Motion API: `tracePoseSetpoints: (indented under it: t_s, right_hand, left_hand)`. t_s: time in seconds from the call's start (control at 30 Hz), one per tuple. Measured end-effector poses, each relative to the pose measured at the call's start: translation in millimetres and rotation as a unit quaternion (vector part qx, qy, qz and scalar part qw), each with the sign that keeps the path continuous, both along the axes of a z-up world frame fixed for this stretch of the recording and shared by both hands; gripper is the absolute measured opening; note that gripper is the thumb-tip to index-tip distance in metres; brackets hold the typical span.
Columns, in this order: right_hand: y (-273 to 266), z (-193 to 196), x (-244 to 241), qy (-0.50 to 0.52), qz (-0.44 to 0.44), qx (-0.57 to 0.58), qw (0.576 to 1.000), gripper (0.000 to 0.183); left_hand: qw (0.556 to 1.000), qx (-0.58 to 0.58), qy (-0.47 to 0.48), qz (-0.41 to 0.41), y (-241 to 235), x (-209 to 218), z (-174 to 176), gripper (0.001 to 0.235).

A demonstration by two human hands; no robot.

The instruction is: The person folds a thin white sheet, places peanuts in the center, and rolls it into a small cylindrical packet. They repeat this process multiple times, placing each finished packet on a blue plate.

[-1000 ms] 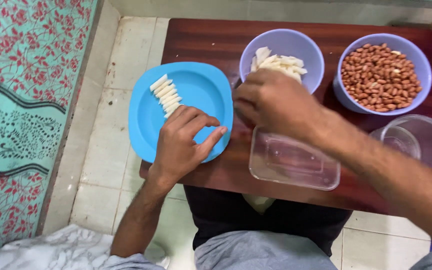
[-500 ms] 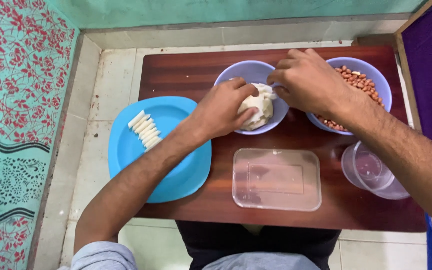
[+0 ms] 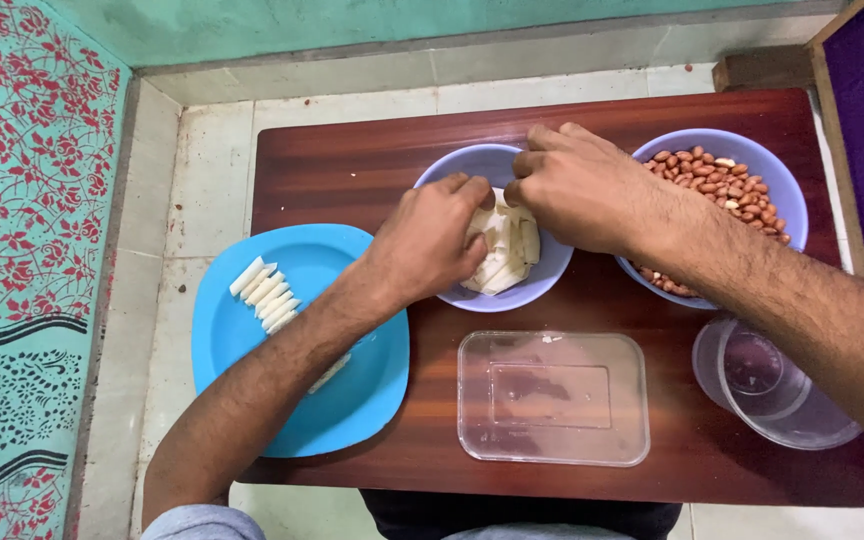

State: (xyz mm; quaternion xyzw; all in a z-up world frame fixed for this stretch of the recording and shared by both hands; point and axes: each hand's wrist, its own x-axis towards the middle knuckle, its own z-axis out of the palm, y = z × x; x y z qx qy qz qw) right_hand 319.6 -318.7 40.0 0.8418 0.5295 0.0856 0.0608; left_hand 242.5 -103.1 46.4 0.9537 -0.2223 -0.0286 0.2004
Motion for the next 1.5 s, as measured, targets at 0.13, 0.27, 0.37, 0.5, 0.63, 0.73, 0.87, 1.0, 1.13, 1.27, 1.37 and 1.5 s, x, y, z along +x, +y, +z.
tracePoseSetpoints:
  t_s: [0.13, 0.27, 0.37, 0.5, 0.63, 0.73, 0.87, 1.0, 1.13, 1.27, 1.37, 1.5]
  right_hand:
    - [1.7, 2.0, -0.1, 0.038, -0.008, -0.014, 0.999, 0.004]
    - [6.1, -11.2, -3.9, -0.003, -0.012, -0.02, 1.0, 0.006]
    - [14.0, -14.6, -14.7, -0.063, -0.006, -0.004, 0.998, 0.005]
    - [20.1, -15.7, -25.6, -0.116, 0.004, 0.043, 0.992, 0.01]
    - [20.2, -20.3, -20.0, -0.129, 0.004, 0.051, 0.99, 0.011]
    - [20.8, -10.9, -19.4, -0.114, -0.011, 0.027, 0.993, 0.01]
    - [17.9, 6.8, -16.7, -0.063, -0.049, -0.018, 0.997, 0.012]
    - [12.2, 20.6, -13.3, -0.019, -0.065, -0.001, 0.998, 0.017]
    - [11.9, 21.4, -22.6, -0.052, -0.041, 0.003, 0.998, 0.016]
    - [12.7, -6.0, -23.1, -0.105, -0.022, 0.043, 0.993, 0.012]
    - [15.8, -17.3, -20.7, -0.099, -0.028, 0.051, 0.993, 0.012]
    - [15.0, -6.3, -17.1, 0.056, -0.07, 0.054, 0.995, 0.009]
  left_hand:
    - [1.0, -0.013, 0.005, 0.013, 4.4, -4.9, 7.8, 0.035]
    - [1.0, -0.008, -0.009, 0.025, 4.2, -6.8, 9.5, 0.03]
    - [1.0, -0.005, -0.015, 0.026, 4.1, -6.7, 5.1, 0.032]
    - [0.999, -0.005, -0.028, 0.036, 2.3, -7.1, 2.8, 0.03]
    - [0.998, 0.008, -0.041, 0.045, -0.4, -8.9, 5.3, 0.03]
    - [0.998, 0.004, -0.035, 0.052, -0.9, -11.3, 10.3, 0.028]
    - [0.998, 0.002, -0.03, 0.053, -2.2, -15.1, 14.4, 0.029]
    - [0.998, 0.007, -0.03, 0.05, -2.6, -13.4, 5.8, 0.031]
    - [0.997, 0.03, -0.034, 0.057, -6.0, -13.1, 1.6, 0.032]
    - [0.997, 0.032, -0.037, 0.064, -6.4, -13.5, -0.9, 0.03]
    - [0.997, 0.037, -0.039, 0.064, -6.5, -13.7, -2.6, 0.03]
    - [0.997, 0.032, -0.042, 0.065, -7.6, -15.0, 3.2, 0.032]
